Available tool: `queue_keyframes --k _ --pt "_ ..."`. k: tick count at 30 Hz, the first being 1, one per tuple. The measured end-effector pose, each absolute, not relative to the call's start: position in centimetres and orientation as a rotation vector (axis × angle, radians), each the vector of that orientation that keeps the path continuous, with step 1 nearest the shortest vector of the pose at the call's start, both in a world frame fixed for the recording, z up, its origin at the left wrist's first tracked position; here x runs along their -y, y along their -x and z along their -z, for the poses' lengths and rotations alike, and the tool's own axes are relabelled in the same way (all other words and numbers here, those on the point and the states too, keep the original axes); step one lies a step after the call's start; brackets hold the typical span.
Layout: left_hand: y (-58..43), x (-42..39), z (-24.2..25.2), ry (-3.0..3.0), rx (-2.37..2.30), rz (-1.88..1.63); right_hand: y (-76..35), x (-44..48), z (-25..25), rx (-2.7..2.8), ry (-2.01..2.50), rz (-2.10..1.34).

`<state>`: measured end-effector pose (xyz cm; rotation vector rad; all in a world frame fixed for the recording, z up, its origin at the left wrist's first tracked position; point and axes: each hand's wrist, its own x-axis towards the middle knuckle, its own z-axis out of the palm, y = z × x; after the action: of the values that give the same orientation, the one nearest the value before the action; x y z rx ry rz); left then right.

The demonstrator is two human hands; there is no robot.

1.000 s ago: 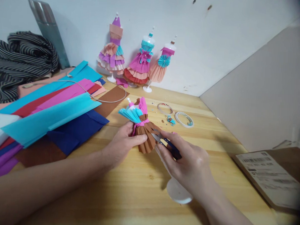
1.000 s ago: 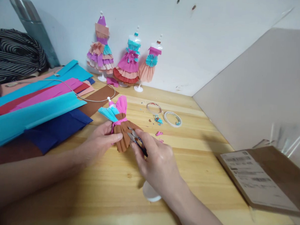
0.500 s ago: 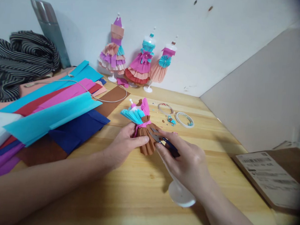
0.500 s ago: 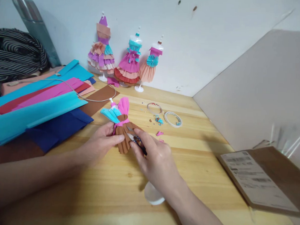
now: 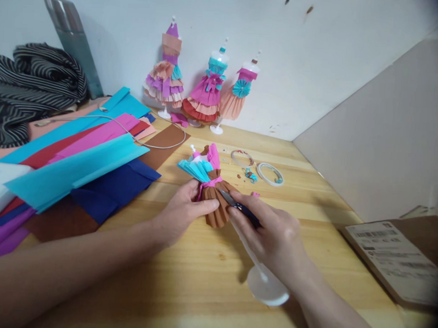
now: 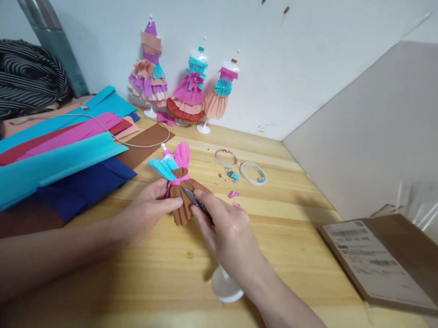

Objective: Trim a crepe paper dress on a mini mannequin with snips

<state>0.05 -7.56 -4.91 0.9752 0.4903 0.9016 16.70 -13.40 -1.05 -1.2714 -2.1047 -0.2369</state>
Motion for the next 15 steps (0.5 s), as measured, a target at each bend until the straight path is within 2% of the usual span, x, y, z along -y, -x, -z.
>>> queue_keyframes --k 8,15 --pt "0.0 7.5 5.2 -0.968 -0.531 -0.899 -17.4 13.1 0.7 1.85 1.389 0.149" --pt "0.0 7.7 4.3 -0.832 -0.475 -0.843 -17.7 11.9 0.4 1.583 1.397 -0.445"
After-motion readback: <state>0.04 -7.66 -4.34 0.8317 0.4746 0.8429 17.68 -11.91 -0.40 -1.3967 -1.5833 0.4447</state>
